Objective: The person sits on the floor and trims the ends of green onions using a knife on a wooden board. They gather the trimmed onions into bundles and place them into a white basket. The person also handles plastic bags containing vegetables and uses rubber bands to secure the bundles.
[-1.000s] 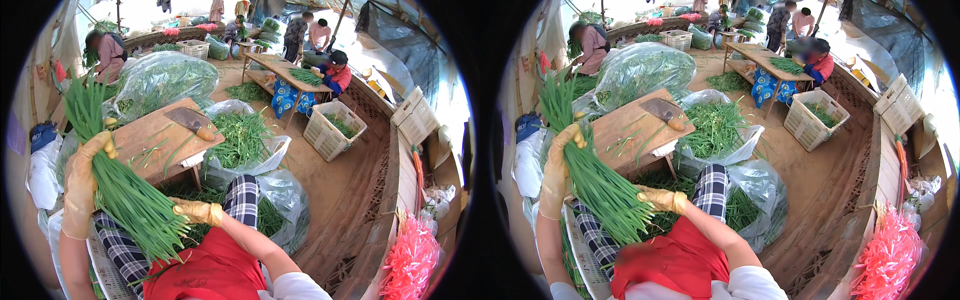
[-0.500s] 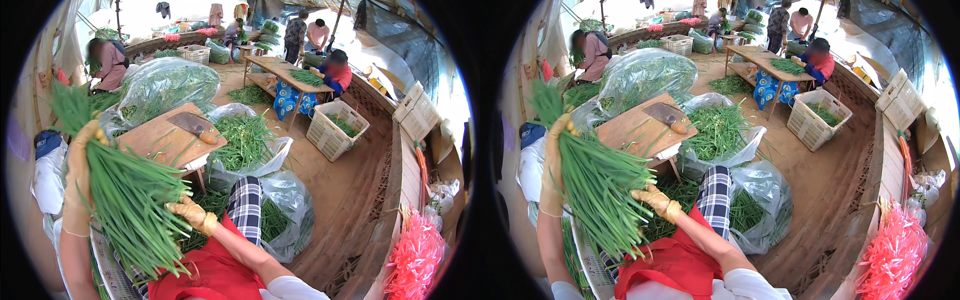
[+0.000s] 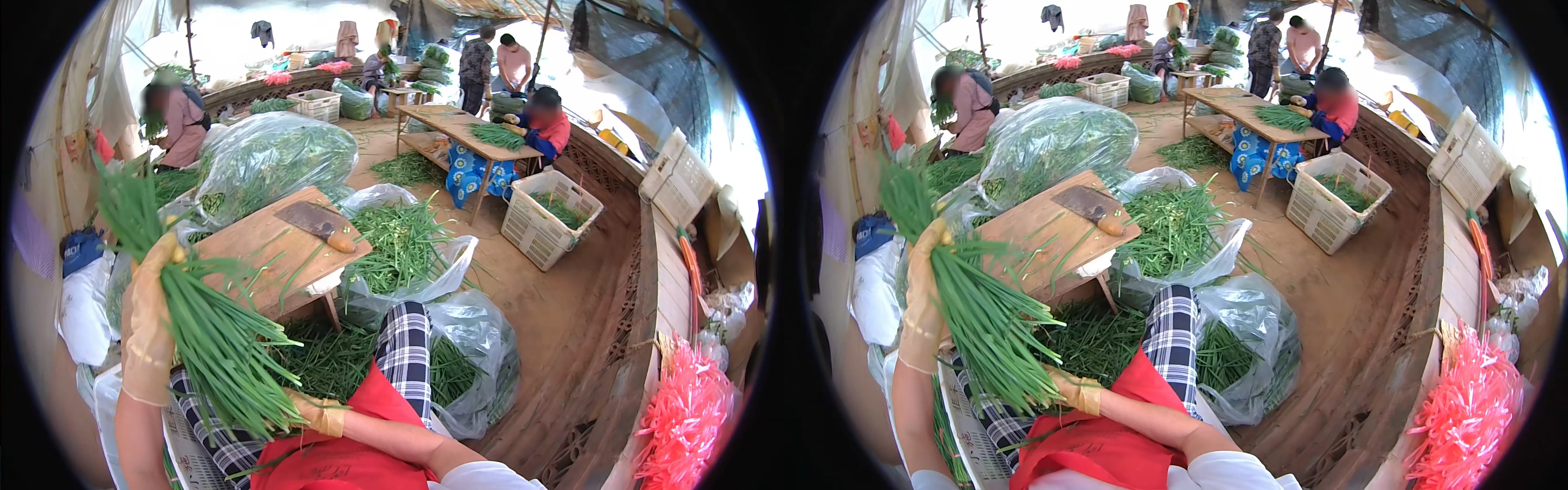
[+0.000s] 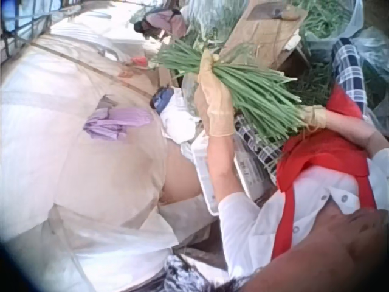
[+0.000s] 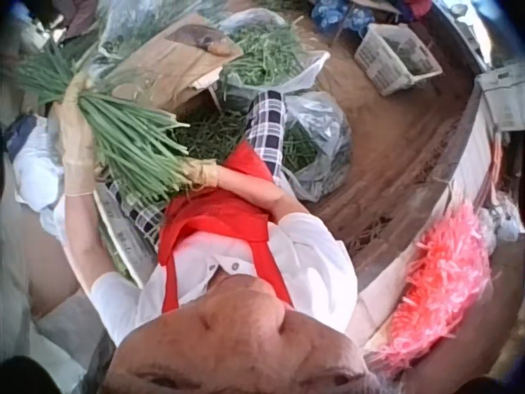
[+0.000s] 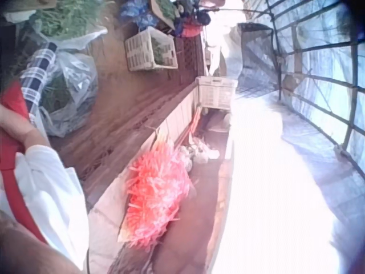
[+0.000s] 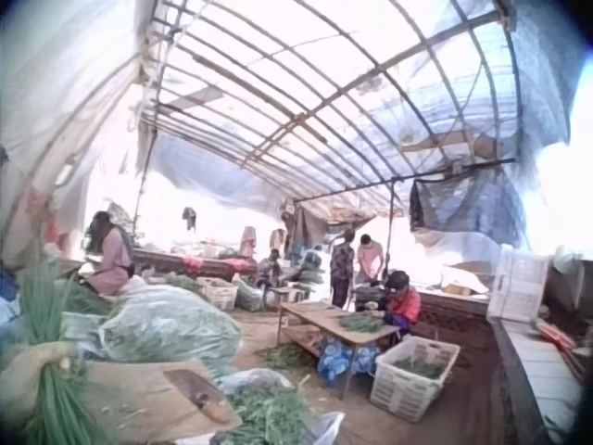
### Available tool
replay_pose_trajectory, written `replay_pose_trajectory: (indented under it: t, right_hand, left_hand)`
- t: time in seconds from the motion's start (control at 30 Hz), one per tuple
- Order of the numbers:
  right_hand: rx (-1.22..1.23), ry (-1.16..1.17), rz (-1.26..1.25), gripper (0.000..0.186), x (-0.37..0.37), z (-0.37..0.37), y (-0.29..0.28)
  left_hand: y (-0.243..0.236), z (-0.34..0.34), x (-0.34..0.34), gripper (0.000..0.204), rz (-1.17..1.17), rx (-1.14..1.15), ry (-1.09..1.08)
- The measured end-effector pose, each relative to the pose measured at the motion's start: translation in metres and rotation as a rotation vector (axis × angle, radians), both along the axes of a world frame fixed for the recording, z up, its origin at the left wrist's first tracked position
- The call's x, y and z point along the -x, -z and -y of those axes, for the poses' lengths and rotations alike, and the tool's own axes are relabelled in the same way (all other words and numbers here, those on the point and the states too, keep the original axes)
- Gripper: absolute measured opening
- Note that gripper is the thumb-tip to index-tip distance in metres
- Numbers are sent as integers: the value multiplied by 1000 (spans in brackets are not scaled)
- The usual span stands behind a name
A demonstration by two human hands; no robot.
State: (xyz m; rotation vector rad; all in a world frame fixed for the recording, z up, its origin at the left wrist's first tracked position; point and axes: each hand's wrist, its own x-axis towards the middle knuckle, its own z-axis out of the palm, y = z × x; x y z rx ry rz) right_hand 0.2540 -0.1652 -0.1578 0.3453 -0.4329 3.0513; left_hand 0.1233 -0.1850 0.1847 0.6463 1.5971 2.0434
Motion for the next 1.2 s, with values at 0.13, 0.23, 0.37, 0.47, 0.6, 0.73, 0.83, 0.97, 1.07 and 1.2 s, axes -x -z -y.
replay_pose_trajectory:
  t: [0.13, 0.23, 0.37, 0.47, 0.6, 0.73, 0.83, 0.97, 1.07, 1.2]
  right_hand:
    - [-165, 112, 321, 33, 0, -4, -41]
    - [-104, 17, 163, 45, -7, -9, -44]
    - [-163, 117, 335, 53, -53, -10, -124]
    - [-271, 115, 86, 33, -57, -8, -103]
    - [-592, 101, 296, 14, -67, -6, -123]
    - [-494, 138, 183, 21, -77, -7, -139]
    - [-478, 263, 57, 38, -95, -36, -128]
    - [-412, 485, 181, 57, -60, -43, -150]
    - [-712, 119, 137, 62, -29, -8, -151]
    - [-401, -331, 72, 51, -27, 46, -123]
  left_hand:
    - [9, 27, 34, 26, -40, -143, 65]
    - [11, 28, 38, 18, 83, -330, 24]
    - [8, 34, 41, 23, 75, -490, -32]
    - [15, 65, 62, 38, 56, -499, -29]
    - [21, 95, 61, 40, 53, -520, -120]
    - [8, 110, 50, 36, 40, -602, -238]
    - [13, 127, 75, 9, -7, -580, -67]
    - [4, 135, 90, 10, -33, -642, 24]
    - [-9, 106, 60, 20, -16, -607, -341]
    - [11, 111, 97, 34, -97, -624, -51]
